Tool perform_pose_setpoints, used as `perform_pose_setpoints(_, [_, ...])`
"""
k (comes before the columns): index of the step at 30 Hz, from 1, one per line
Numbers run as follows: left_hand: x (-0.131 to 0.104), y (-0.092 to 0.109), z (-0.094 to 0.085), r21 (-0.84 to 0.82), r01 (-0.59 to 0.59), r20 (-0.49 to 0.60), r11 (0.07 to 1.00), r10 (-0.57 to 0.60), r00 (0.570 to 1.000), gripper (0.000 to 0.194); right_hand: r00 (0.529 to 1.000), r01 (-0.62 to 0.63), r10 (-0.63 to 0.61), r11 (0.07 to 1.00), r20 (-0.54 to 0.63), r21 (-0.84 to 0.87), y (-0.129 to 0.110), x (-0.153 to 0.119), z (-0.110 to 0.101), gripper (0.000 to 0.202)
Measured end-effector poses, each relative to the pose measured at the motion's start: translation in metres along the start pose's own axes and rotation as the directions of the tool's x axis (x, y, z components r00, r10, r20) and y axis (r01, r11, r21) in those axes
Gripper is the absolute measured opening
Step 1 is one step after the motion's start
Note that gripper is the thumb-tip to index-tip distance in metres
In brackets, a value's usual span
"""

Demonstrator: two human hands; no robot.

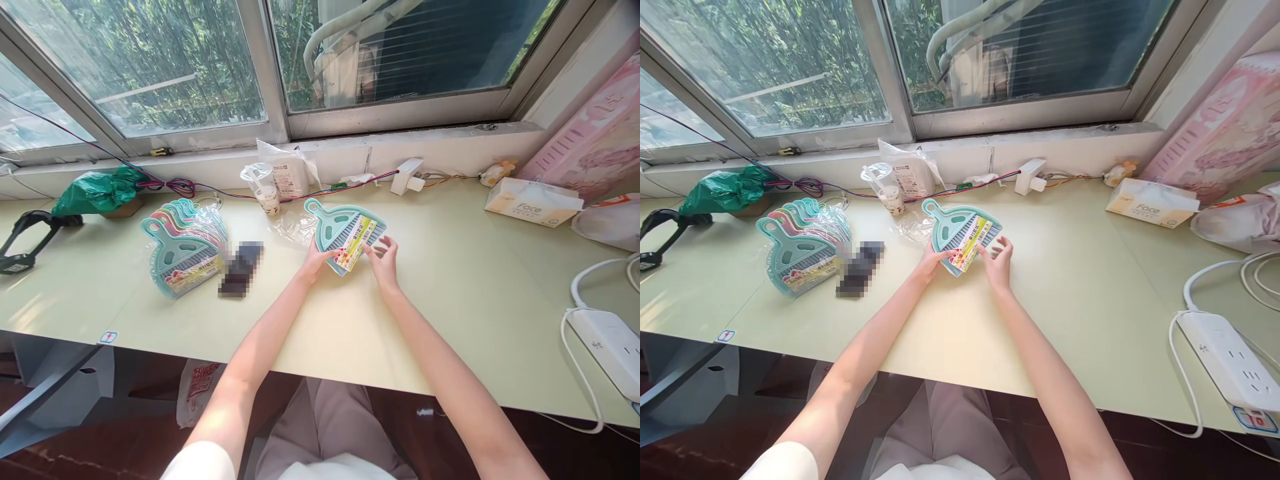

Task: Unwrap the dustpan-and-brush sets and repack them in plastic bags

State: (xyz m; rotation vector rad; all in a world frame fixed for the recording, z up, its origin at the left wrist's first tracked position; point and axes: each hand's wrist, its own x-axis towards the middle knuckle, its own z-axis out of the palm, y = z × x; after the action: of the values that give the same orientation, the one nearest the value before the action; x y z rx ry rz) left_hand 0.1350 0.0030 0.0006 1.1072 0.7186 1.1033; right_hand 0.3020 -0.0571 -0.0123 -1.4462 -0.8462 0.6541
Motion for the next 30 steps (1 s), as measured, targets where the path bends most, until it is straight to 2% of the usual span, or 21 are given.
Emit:
perform_pose_setpoints(1, [0.0,0.0,0.0,0.014,-0.013,0.006,1.0,0.013,1.0,0.094,0.992,-0.077,0.065,0.991,0.111,0.109,0.001,0.0,0.001,0.061])
perform_pose_setpoints(3, [0.0,0.0,0.001,0.042,-0.033,0.003,0.999,0.033,0.999,0.095,0.941,-0.23,0.146,0.937,0.305,0.262,0.0,0.001,0.001,0.053])
perform_pose_setpoints(5, [0.0,0.0,0.002,0.062,-0.038,-0.019,0.997,0.039,0.999,0.091,0.904,-0.322,0.182,0.885,0.386,0.337,-0.001,0.003,0.0,0.048])
perform_pose_setpoints(9, [0.001,-0.002,0.001,0.098,-0.041,-0.062,0.994,0.047,0.997,0.083,0.885,-0.382,0.207,0.836,0.417,0.394,-0.002,0.005,-0.003,0.043])
perform_pose_setpoints(12, [0.001,-0.002,0.001,0.135,-0.059,-0.049,0.989,0.066,0.997,0.082,0.885,-0.385,0.205,0.828,0.418,0.407,0.0,0.006,-0.003,0.034])
perform_pose_setpoints(14, [0.001,-0.002,0.002,0.179,-0.077,-0.044,0.981,0.086,0.995,0.075,0.889,-0.382,0.203,0.824,0.411,0.419,0.001,0.005,-0.002,0.03])
perform_pose_setpoints(17, [0.0,0.001,0.0,0.348,-0.155,-0.139,0.925,0.214,0.967,0.054,0.898,-0.373,0.196,0.816,0.395,0.442,0.0,0.005,-0.003,0.03])
perform_pose_setpoints(18, [0.0,0.003,-0.003,0.439,-0.185,-0.188,0.879,0.291,0.938,0.049,0.9,-0.368,0.193,0.816,0.39,0.446,-0.001,0.006,-0.003,0.03])
perform_pose_setpoints(20, [0.002,0.008,-0.011,0.647,-0.214,-0.236,0.732,0.459,0.857,0.046,0.906,-0.359,0.189,0.819,0.38,0.447,-0.003,0.009,-0.007,0.029])
perform_pose_setpoints(22, [0.005,0.012,-0.023,0.826,-0.188,-0.181,0.531,0.567,0.804,0.042,0.908,-0.36,0.203,0.825,0.366,0.436,-0.004,0.014,-0.013,0.028])
perform_pose_setpoints(23, [0.007,0.014,-0.03,0.891,-0.152,-0.142,0.428,0.58,0.802,0.041,0.906,-0.368,0.216,0.827,0.365,0.425,-0.005,0.018,-0.017,0.028])
perform_pose_setpoints(24, [0.009,0.015,-0.037,0.936,-0.102,-0.113,0.336,0.563,0.819,0.04,0.9,-0.382,0.233,0.827,0.367,0.411,-0.005,0.021,-0.021,0.027])
perform_pose_setpoints(26, [0.013,0.015,-0.049,0.98,0.007,-0.102,0.199,0.467,0.878,0.039,0.883,-0.415,0.268,0.831,0.386,0.37,-0.005,0.028,-0.031,0.027])
perform_pose_setpoints(28, [0.015,0.013,-0.056,0.99,0.085,-0.122,0.115,0.371,0.92,0.038,0.861,-0.437,0.288,0.841,0.419,0.319,-0.006,0.031,-0.039,0.026])
perform_pose_setpoints(30, [0.016,0.01,-0.059,0.992,0.109,-0.126,0.071,0.328,0.936,0.036,0.839,-0.446,0.294,0.853,0.458,0.271,-0.007,0.03,-0.043,0.025])
